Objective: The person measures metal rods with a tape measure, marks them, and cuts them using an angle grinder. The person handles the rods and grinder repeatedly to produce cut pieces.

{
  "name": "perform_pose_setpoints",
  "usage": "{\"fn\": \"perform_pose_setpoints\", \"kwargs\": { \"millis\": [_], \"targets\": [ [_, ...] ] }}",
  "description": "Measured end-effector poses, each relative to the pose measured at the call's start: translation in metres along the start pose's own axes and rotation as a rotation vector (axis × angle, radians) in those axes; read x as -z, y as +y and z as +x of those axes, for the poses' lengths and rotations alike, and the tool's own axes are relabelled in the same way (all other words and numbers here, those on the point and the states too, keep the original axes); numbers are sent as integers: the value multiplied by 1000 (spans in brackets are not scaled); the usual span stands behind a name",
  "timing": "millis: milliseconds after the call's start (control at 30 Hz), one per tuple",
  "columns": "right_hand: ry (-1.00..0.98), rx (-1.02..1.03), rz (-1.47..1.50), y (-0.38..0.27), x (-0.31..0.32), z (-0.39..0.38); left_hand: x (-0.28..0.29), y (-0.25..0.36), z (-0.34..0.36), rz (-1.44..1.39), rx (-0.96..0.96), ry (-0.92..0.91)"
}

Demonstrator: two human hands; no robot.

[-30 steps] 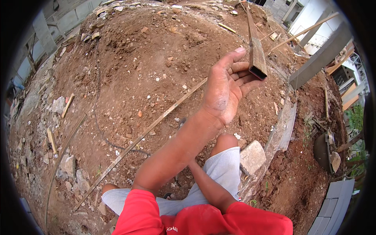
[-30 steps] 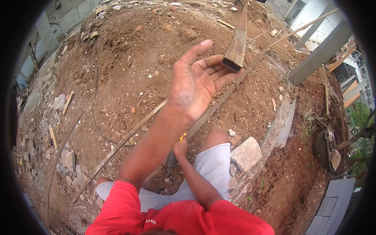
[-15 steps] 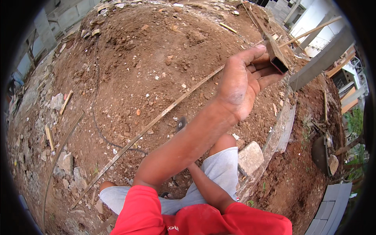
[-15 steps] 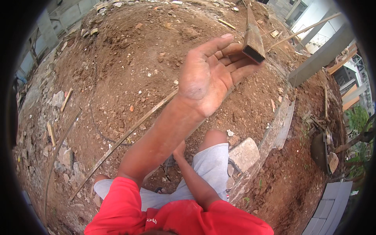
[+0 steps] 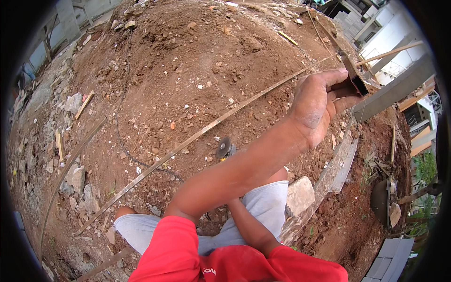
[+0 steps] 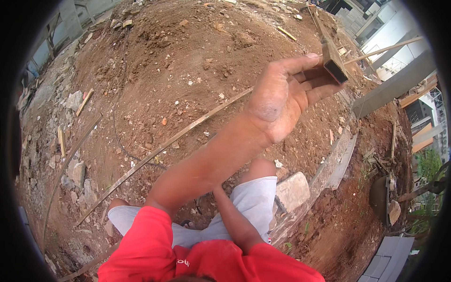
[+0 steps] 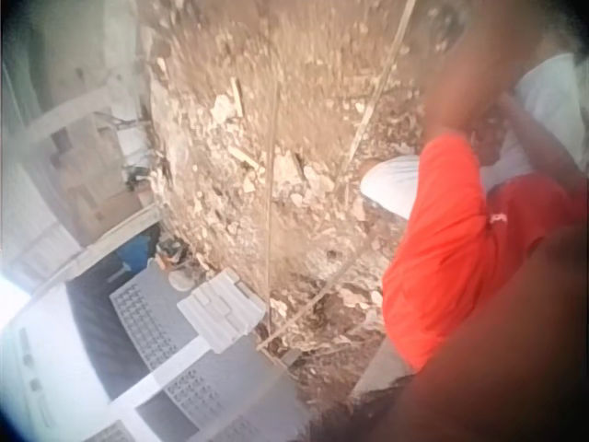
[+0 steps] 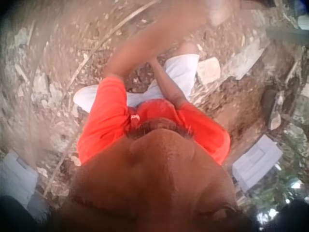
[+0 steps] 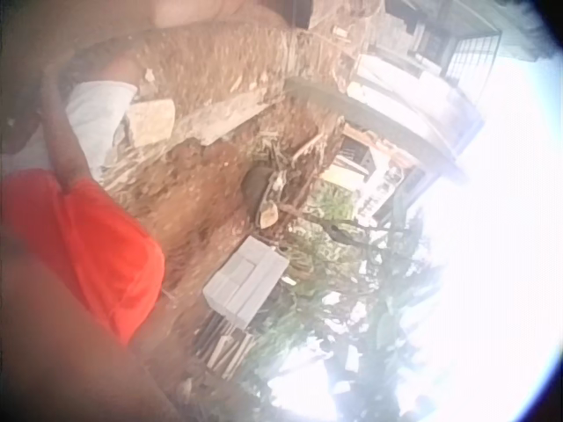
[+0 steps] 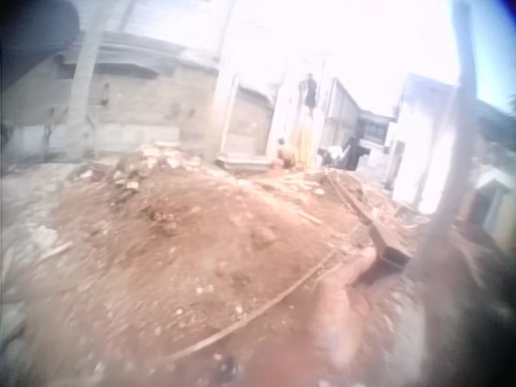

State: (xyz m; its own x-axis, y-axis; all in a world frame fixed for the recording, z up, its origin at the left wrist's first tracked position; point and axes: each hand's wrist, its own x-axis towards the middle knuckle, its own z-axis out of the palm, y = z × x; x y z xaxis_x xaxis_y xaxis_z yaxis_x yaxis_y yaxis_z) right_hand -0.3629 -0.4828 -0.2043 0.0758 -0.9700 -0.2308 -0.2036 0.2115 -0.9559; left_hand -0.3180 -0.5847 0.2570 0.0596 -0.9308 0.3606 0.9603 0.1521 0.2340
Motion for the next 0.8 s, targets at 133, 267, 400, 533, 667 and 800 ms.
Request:
{"fn": "perform_pose_setpoints", "kwargs": {
  "millis": [133,267,400,533,667,800],
  "targets": [
    [-2,2,0,-1,1,-3,4,0,2,-3,-4,-43],
    [-8,-5,7,-4,1,-5,7,0,1,22,-8,-28],
    [-18,-21,13,-8,1,-7,9,-1,2,6,-27,-31],
    [-29,-41,25,-11,2,-7,23,-10,2,52,21,27],
    [-59,-91,48,-20,5,-7,65,-30,-3,33,164,48],
    [-126,-165,65,-42,6,-5,119,-56,-18,14,334,-4]
  ]
}}
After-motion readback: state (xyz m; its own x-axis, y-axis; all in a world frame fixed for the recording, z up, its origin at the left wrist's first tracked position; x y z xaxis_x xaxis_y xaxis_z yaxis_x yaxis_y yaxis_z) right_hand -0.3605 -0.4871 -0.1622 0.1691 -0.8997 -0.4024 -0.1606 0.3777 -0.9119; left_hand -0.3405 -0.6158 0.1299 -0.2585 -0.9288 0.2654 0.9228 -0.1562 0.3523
